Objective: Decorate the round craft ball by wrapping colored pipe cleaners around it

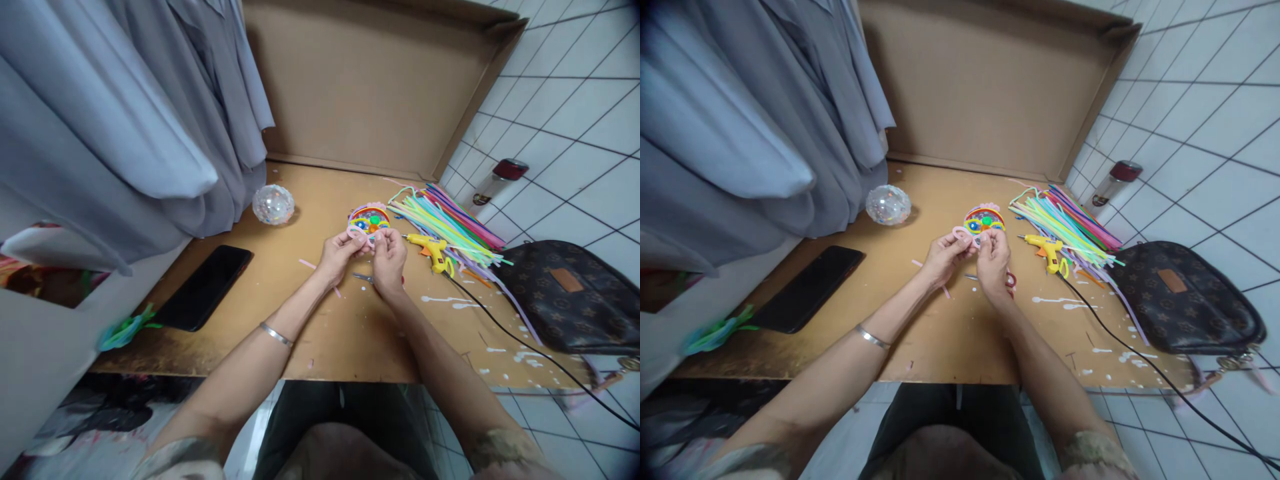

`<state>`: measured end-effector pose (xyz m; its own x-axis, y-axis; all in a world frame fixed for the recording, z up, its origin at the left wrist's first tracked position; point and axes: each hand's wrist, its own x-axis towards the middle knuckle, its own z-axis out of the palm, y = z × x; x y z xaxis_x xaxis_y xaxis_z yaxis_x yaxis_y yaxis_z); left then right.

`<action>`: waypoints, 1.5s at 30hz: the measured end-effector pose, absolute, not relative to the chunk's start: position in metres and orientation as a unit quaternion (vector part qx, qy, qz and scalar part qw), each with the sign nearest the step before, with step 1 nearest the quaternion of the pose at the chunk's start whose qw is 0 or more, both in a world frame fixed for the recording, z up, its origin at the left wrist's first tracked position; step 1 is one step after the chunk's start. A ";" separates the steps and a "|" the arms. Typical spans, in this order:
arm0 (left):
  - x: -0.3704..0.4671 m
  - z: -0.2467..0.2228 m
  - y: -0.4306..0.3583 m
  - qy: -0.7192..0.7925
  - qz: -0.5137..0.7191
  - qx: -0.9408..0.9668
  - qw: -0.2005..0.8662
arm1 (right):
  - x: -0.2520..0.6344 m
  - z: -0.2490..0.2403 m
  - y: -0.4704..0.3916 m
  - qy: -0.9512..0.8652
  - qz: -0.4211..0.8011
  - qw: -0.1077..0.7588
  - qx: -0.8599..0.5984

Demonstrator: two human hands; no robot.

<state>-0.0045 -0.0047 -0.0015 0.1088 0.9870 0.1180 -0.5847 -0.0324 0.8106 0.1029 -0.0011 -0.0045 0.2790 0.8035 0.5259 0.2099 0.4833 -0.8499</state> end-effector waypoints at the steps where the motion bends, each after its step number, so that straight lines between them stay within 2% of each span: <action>1: -0.005 -0.001 -0.005 0.263 0.610 0.375 0.646 | 0.103 -0.004 -0.001 -0.557 0.224 0.658 -0.454; 9: -0.004 -0.004 -0.004 0.262 0.613 0.376 0.643 | 0.103 -0.004 -0.001 -0.545 0.225 0.670 -0.451; 15: -0.003 -0.002 -0.004 0.243 0.649 0.359 0.625 | 0.097 0.000 -0.001 -0.530 0.296 0.680 -0.410; 20: -0.008 -0.002 0.001 0.262 0.674 0.342 0.600 | 0.103 0.009 -0.007 -0.569 0.338 0.657 -0.362; 26: -0.013 0.001 0.005 0.291 0.693 0.327 0.572 | 0.103 0.007 -0.011 -0.592 0.365 0.604 -0.389; 36: -0.007 0.001 0.001 0.286 0.677 0.334 0.590 | 0.103 0.003 -0.007 -0.566 0.404 0.608 -0.383; 45: -0.002 -0.001 -0.002 0.260 0.709 0.334 0.564 | 0.100 0.009 -0.010 -0.525 0.507 0.579 -0.363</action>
